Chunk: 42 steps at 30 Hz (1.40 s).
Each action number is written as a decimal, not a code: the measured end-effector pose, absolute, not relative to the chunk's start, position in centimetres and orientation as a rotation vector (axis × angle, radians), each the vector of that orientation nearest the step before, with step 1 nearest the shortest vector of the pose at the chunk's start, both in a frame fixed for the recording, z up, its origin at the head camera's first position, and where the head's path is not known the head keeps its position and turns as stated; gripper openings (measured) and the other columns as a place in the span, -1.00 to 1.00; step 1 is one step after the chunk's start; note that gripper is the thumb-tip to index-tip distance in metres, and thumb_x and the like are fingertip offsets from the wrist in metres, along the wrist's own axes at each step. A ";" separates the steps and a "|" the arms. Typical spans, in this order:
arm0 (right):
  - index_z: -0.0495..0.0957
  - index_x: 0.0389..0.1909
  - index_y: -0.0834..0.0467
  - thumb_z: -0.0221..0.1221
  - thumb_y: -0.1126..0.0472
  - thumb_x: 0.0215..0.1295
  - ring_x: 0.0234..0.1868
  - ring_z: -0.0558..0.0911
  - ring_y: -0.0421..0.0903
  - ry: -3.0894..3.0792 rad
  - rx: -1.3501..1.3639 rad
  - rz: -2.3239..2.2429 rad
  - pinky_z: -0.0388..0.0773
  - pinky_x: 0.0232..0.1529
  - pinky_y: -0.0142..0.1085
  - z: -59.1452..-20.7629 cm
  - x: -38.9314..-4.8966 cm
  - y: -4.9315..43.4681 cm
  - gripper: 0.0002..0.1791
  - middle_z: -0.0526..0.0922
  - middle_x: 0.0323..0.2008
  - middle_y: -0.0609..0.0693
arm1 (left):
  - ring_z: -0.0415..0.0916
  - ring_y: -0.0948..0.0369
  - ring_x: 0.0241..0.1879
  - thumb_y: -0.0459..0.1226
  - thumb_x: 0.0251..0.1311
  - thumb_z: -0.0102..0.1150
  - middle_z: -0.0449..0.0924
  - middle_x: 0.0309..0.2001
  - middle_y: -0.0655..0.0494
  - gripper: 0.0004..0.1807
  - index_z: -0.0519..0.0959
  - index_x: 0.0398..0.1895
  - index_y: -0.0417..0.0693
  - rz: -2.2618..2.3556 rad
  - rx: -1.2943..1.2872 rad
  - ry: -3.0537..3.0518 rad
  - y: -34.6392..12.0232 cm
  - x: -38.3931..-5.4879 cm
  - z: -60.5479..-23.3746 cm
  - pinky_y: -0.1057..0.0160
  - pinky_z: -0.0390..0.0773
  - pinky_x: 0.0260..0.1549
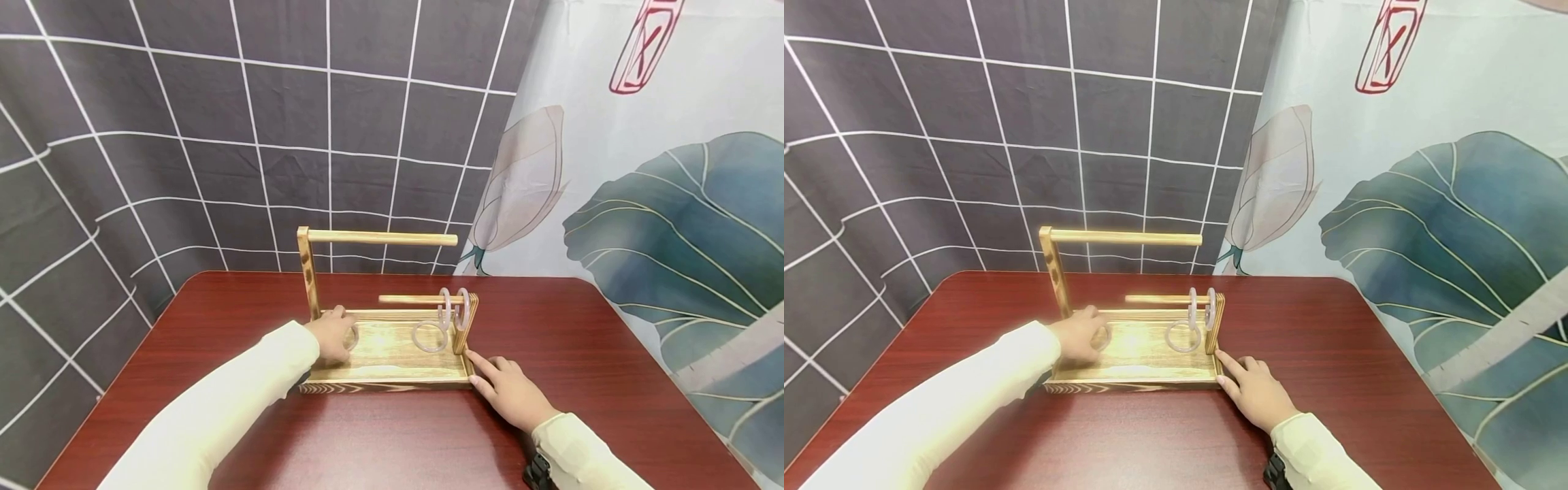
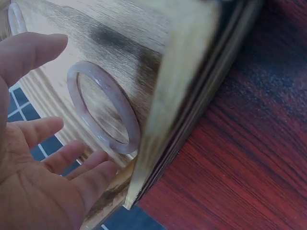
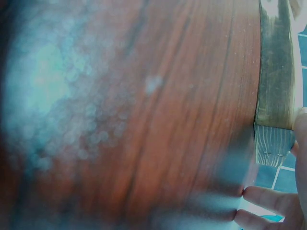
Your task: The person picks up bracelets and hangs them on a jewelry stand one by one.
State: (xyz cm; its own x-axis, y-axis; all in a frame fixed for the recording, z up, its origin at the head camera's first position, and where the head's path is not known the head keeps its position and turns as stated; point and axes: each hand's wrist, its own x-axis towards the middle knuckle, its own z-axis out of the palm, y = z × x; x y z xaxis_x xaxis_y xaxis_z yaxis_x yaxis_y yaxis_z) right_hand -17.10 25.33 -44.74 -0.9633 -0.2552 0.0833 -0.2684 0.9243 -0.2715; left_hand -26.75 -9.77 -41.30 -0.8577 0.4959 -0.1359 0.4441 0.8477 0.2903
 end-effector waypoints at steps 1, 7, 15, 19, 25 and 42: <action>0.34 0.37 -0.08 0.03 -0.08 0.41 0.09 0.47 0.21 -3.037 0.412 0.438 0.48 0.01 0.12 -44.7 -17.1 25.3 -0.46 0.51 0.01 0.17 | 0.34 -0.18 0.12 -0.20 -0.31 0.47 0.31 0.12 -0.25 -0.13 0.40 0.23 -0.23 0.369 0.719 2.820 -9.8 -26.7 -41.3 -0.12 0.47 0.07; 0.35 0.36 -0.08 0.04 -0.07 0.40 0.08 0.47 0.21 -3.034 0.417 0.444 0.48 0.01 0.13 -44.7 -17.1 25.3 -0.46 0.51 0.00 0.17 | 0.32 -0.21 0.17 -0.22 -0.31 0.49 0.28 0.18 -0.29 -0.07 0.37 0.29 -0.23 0.363 0.675 2.805 -9.6 -26.8 -41.3 -0.14 0.47 0.08; 0.35 0.36 -0.08 0.04 -0.07 0.40 0.07 0.47 0.21 -3.031 0.417 0.444 0.48 0.01 0.12 -44.6 -17.0 25.2 -0.46 0.51 -0.01 0.17 | 0.36 -0.24 0.10 -0.19 -0.32 0.51 0.30 0.10 -0.23 -0.15 0.43 0.20 -0.19 0.337 0.660 2.812 -9.5 -26.5 -41.3 -0.14 0.50 0.02; 0.35 0.36 -0.08 0.04 -0.08 0.40 0.07 0.47 0.21 -3.031 0.417 0.444 0.48 0.01 0.12 -44.6 -17.0 25.2 -0.46 0.51 0.00 0.17 | 0.40 -0.20 0.02 -0.21 -0.32 0.51 0.31 0.04 -0.19 -0.29 0.49 0.05 -0.11 0.323 0.669 2.817 -9.4 -26.2 -41.1 -0.12 0.54 -0.05; 0.34 0.37 -0.09 0.04 -0.08 0.40 0.09 0.46 0.22 -3.045 0.405 0.452 0.48 0.00 0.13 -44.6 -17.0 25.2 -0.46 0.51 0.01 0.18 | 0.40 -0.19 -0.01 -0.25 -0.33 0.51 0.30 0.07 -0.22 -0.29 0.49 0.05 -0.13 0.325 0.688 2.818 -9.4 -26.1 -41.0 -0.11 0.54 -0.06; 0.34 0.37 -0.10 0.02 -0.11 0.41 0.11 0.46 0.22 -3.055 0.392 0.459 0.48 0.01 0.13 -44.6 -17.0 25.2 -0.46 0.50 0.02 0.17 | 0.32 -0.18 0.08 -0.38 -0.41 0.50 0.30 0.09 -0.20 -0.20 0.46 0.11 -0.21 0.244 0.688 2.837 -9.3 -26.3 -41.4 -0.09 0.53 -0.03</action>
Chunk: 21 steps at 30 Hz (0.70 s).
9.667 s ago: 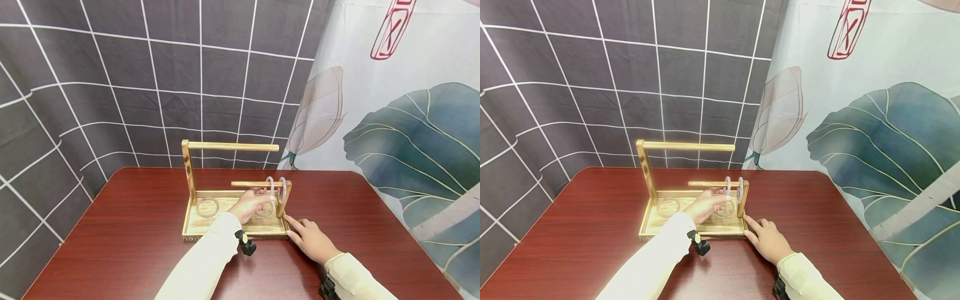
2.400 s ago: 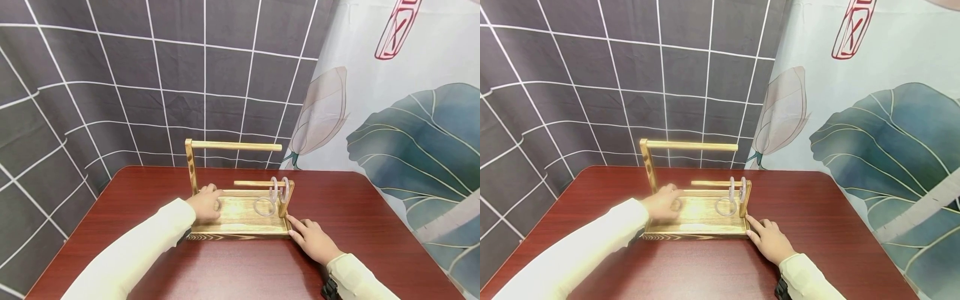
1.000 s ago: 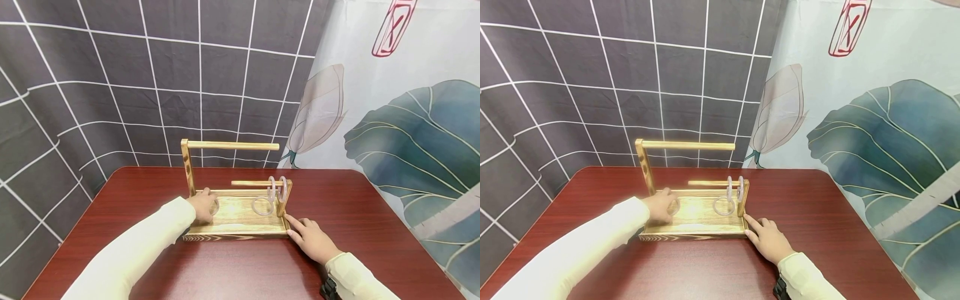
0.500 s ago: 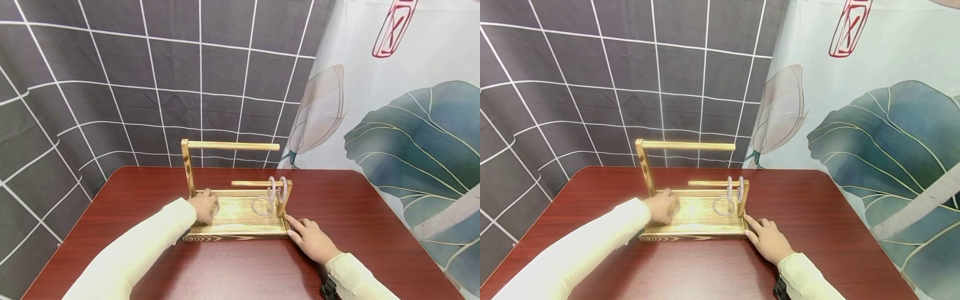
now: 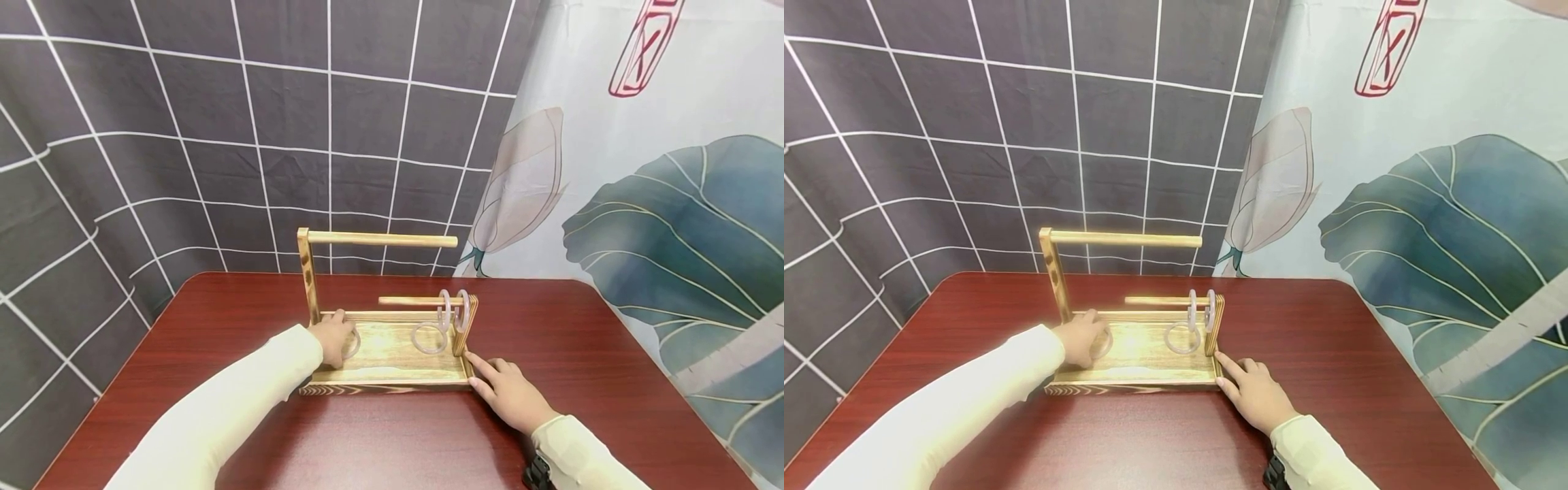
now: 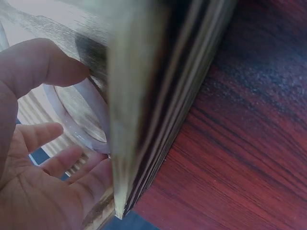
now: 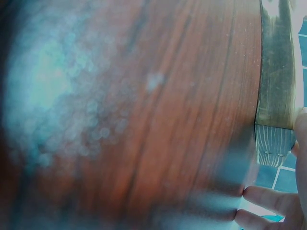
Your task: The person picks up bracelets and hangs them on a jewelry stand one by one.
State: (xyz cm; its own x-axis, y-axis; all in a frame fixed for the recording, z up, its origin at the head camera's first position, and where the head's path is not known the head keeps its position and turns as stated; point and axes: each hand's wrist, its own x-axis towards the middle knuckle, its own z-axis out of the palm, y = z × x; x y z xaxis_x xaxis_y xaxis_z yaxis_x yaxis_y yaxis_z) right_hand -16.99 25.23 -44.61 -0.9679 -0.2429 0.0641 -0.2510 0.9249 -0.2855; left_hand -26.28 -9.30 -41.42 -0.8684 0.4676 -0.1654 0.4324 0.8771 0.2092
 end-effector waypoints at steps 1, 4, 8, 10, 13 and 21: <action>0.34 0.37 -0.10 0.01 -0.10 0.41 0.10 0.46 0.21 -3.055 0.391 0.456 0.48 0.01 0.13 -44.6 -17.0 25.2 -0.46 0.50 0.02 0.16 | 0.31 -0.18 0.09 -0.38 -0.41 0.50 0.30 0.10 -0.21 -0.19 0.46 0.12 -0.21 0.239 0.684 2.837 -9.3 -26.2 -41.4 -0.09 0.53 -0.02; 0.34 0.37 -0.10 0.01 -0.11 0.41 0.10 0.46 0.21 -3.052 0.388 0.452 0.48 0.01 0.13 -44.7 -17.0 25.3 -0.46 0.50 0.02 0.16 | 0.30 -0.18 0.09 -0.38 -0.40 0.50 0.30 0.12 -0.22 -0.18 0.44 0.14 -0.23 0.231 0.674 2.830 -9.2 -26.1 -41.3 -0.10 0.51 0.00; 0.34 0.37 -0.10 0.01 -0.10 0.41 0.10 0.46 0.20 -3.046 0.389 0.447 0.48 0.00 0.13 -44.8 -17.0 25.3 -0.47 0.50 0.03 0.16 | 0.30 -0.15 0.09 -0.39 -0.42 0.50 0.31 0.10 -0.22 -0.17 0.44 0.14 -0.23 0.231 0.659 2.827 -9.2 -26.1 -41.4 -0.12 0.50 0.02; 0.34 0.36 -0.11 0.02 -0.10 0.41 0.09 0.46 0.20 -3.043 0.387 0.446 0.48 0.00 0.13 -44.9 -17.0 25.3 -0.47 0.50 0.02 0.16 | 0.30 -0.14 0.10 -0.39 -0.43 0.50 0.31 0.11 -0.21 -0.16 0.44 0.14 -0.22 0.218 0.658 2.831 -9.2 -26.2 -41.5 -0.11 0.50 0.02; 0.35 0.36 -0.11 0.02 -0.10 0.40 0.09 0.47 0.19 -3.043 0.384 0.444 0.49 -0.01 0.12 -44.9 -17.0 25.3 -0.47 0.50 0.02 0.16 | 0.30 -0.13 0.09 -0.39 -0.44 0.50 0.32 0.10 -0.20 -0.16 0.45 0.14 -0.22 0.198 0.658 2.841 -9.2 -26.3 -41.7 -0.09 0.51 0.01; 0.35 0.36 -0.10 0.02 -0.10 0.40 0.09 0.47 0.19 -3.041 0.383 0.446 0.49 0.00 0.12 -45.1 -17.1 25.3 -0.47 0.51 0.02 0.16 | 0.28 -0.12 0.11 -0.48 -0.44 0.47 0.29 0.12 -0.20 -0.17 0.45 0.14 -0.21 0.147 0.636 2.827 -8.9 -26.6 -42.0 -0.03 0.57 -0.08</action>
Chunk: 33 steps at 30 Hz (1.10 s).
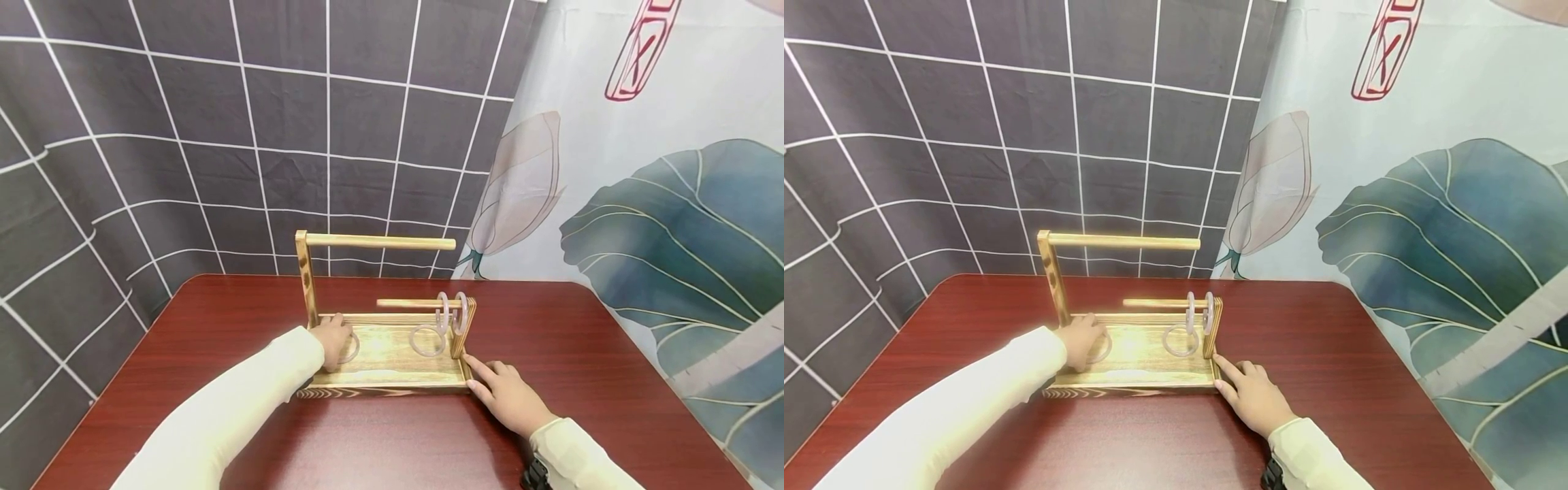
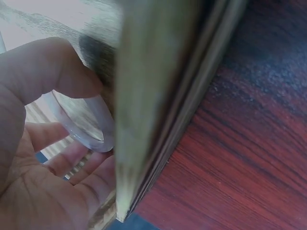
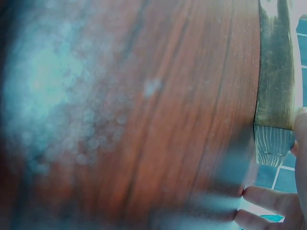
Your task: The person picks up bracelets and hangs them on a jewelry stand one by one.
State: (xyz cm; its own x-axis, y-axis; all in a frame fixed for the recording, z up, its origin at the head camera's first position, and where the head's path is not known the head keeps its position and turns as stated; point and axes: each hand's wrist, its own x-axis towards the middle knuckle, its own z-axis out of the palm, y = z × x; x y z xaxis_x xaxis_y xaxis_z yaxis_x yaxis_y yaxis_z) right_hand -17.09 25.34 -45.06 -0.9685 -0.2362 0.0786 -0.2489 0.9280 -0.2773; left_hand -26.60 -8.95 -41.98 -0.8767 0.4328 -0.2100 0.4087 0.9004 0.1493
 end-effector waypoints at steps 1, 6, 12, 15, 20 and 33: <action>0.35 0.36 -0.10 0.02 -0.10 0.40 0.09 0.47 0.19 -3.040 0.385 0.444 0.49 0.00 0.12 -45.1 -17.1 25.3 -0.47 0.51 0.01 0.16 | 0.28 -0.12 0.11 -0.49 -0.46 0.47 0.29 0.11 -0.20 -0.17 0.45 0.13 -0.21 0.142 0.637 2.829 -9.0 -26.6 -42.1 -0.02 0.57 -0.08; 0.35 0.36 -0.10 0.02 -0.11 0.41 0.08 0.47 0.18 -3.043 0.389 0.444 0.48 0.01 0.11 -45.0 -17.0 25.2 -0.46 0.51 0.01 0.15 | 0.29 -0.11 0.09 -0.48 -0.48 0.47 0.30 0.09 -0.19 -0.17 0.47 0.11 -0.21 0.136 0.663 2.854 -9.4 -26.9 -42.8 -0.01 0.57 -0.10; 0.34 0.37 -0.11 0.01 -0.11 0.41 0.09 0.46 0.18 -3.049 0.388 0.446 0.48 0.01 0.11 -44.8 -17.0 25.1 -0.46 0.51 0.02 0.14 | 0.31 -0.10 0.05 -0.43 -0.51 0.49 0.31 0.06 -0.17 -0.18 0.47 0.09 -0.23 0.165 0.704 2.866 -9.7 -27.0 -43.1 0.00 0.56 -0.08; 0.34 0.37 -0.10 0.02 -0.09 0.41 0.09 0.46 0.18 -3.047 0.388 0.448 0.48 0.01 0.11 -44.8 -17.0 25.1 -0.47 0.51 0.02 0.14 | 0.32 -0.09 0.04 -0.41 -0.52 0.50 0.32 0.05 -0.17 -0.16 0.47 0.09 -0.24 0.185 0.725 2.870 -9.8 -27.0 -43.2 -0.01 0.55 -0.05; 0.35 0.36 -0.10 0.02 -0.09 0.41 0.10 0.46 0.19 -3.045 0.387 0.454 0.48 0.01 0.12 -44.8 -16.9 25.1 -0.47 0.51 0.02 0.14 | 0.32 -0.09 0.05 -0.41 -0.55 0.50 0.31 0.05 -0.15 -0.14 0.46 0.09 -0.24 0.235 0.758 2.871 -10.0 -27.0 -43.3 0.00 0.54 -0.01; 0.33 0.38 -0.12 -0.01 -0.13 0.42 0.11 0.45 0.18 -3.051 0.385 0.451 0.48 0.01 0.12 -45.0 -17.0 25.4 -0.46 0.50 0.03 0.15 | 0.32 -0.10 0.05 -0.42 -0.56 0.45 0.32 0.00 -0.11 -0.20 0.47 0.03 -0.16 0.342 0.814 2.847 -10.3 -26.5 -42.2 -0.02 0.53 -0.01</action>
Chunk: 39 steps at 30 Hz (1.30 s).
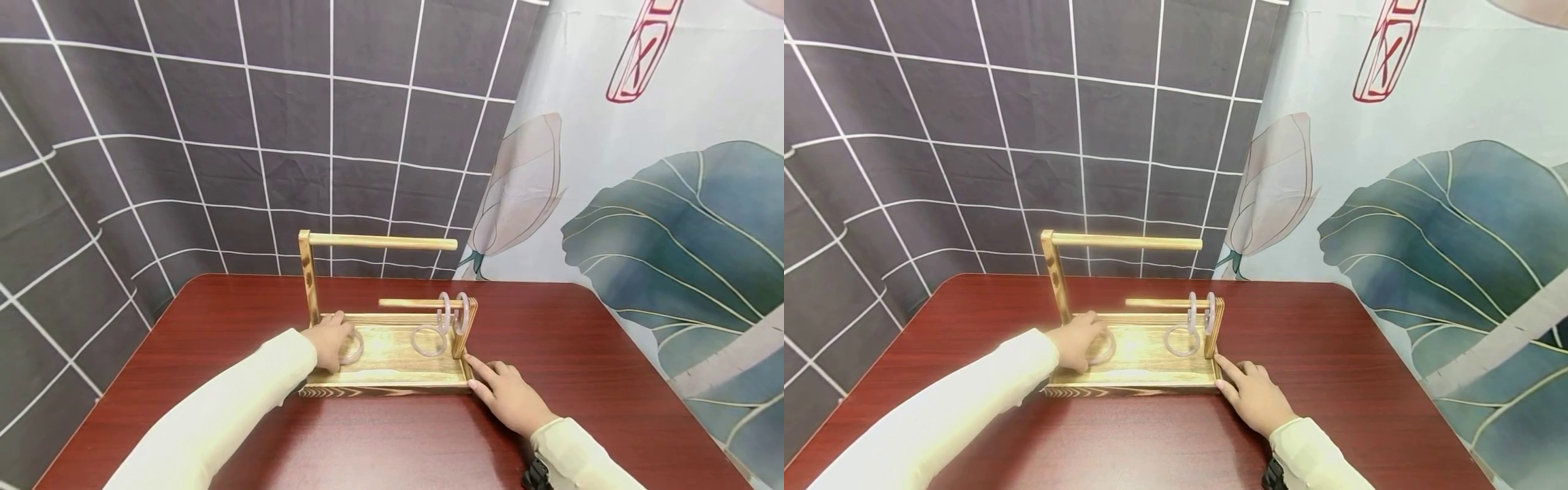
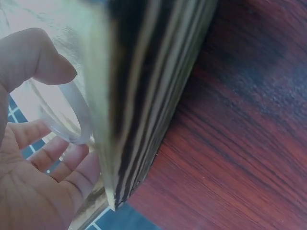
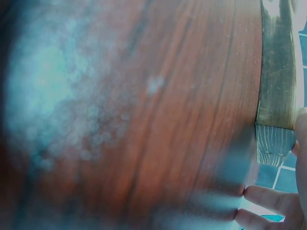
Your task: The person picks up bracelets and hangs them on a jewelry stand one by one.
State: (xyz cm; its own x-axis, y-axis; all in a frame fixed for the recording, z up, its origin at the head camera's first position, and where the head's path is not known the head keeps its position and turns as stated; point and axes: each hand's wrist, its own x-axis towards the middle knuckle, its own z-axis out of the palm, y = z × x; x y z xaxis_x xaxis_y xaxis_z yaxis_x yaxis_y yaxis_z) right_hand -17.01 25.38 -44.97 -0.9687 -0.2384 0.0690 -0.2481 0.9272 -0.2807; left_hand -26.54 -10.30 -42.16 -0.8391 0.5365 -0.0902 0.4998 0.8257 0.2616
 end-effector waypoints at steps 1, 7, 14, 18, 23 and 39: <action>0.33 0.38 -0.12 -0.01 -0.13 0.42 0.11 0.45 0.18 -3.053 0.386 0.450 0.48 0.01 0.12 -45.0 -17.0 25.4 -0.46 0.50 0.03 0.15 | 0.32 -0.09 0.04 -0.42 -0.56 0.45 0.32 -0.01 -0.10 -0.20 0.47 0.03 -0.17 0.353 0.822 2.845 -10.3 -26.5 -42.1 -0.01 0.53 -0.02; 0.32 0.38 -0.12 -0.02 -0.14 0.42 0.11 0.45 0.18 -3.058 0.384 0.449 0.47 0.02 0.11 -45.0 -17.0 25.4 -0.45 0.50 0.04 0.14 | 0.31 -0.03 -0.03 -0.39 -0.55 0.46 0.30 -0.06 -0.06 -0.16 0.45 0.08 -0.20 0.370 0.871 2.856 -10.3 -26.5 -42.2 0.06 0.54 -0.05; 0.33 0.37 -0.11 0.00 -0.12 0.41 0.10 0.46 0.20 -3.043 0.398 0.443 0.47 0.02 0.12 -45.0 -17.1 25.5 -0.46 0.50 0.03 0.15 | 0.27 -0.04 0.01 -0.42 -0.54 0.48 0.28 0.00 -0.07 -0.12 0.43 0.12 -0.21 0.417 0.850 2.851 -10.1 -26.2 -41.6 0.04 0.53 -0.03; 0.34 0.37 -0.10 0.00 -0.12 0.41 0.10 0.46 0.20 -3.041 0.400 0.446 0.47 0.02 0.12 -45.0 -17.1 25.5 -0.46 0.50 0.03 0.15 | 0.25 -0.04 0.04 -0.45 -0.53 0.47 0.26 0.04 -0.08 -0.09 0.42 0.16 -0.20 0.455 0.815 2.843 -10.0 -26.0 -41.1 0.02 0.53 -0.03; 0.34 0.37 -0.09 0.00 -0.12 0.41 0.10 0.46 0.21 -3.042 0.398 0.447 0.48 0.01 0.13 -45.0 -17.1 25.5 -0.46 0.50 0.03 0.16 | 0.23 -0.03 0.05 -0.44 -0.51 0.45 0.25 0.09 -0.10 -0.08 0.40 0.19 -0.18 0.457 0.811 2.864 -10.0 -26.0 -41.3 0.05 0.54 -0.05; 0.34 0.37 -0.08 0.01 -0.10 0.41 0.11 0.45 0.23 -3.054 0.393 0.457 0.47 0.01 0.15 -44.7 -16.9 25.2 -0.46 0.50 0.04 0.18 | 0.22 -0.05 0.03 -0.47 -0.52 0.42 0.26 0.09 -0.15 -0.04 0.36 0.23 -0.24 0.554 0.851 2.895 -9.9 -26.1 -41.4 0.05 0.51 -0.03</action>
State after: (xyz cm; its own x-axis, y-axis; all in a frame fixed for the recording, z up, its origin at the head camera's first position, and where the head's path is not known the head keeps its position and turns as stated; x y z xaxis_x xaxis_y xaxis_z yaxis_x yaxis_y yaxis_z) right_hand -16.90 25.25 -44.71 -0.9677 -0.2435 0.0652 -0.2519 0.9250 -0.2845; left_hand -26.09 -9.91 -41.38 -0.8436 0.5361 0.0308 0.5096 0.7811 0.3609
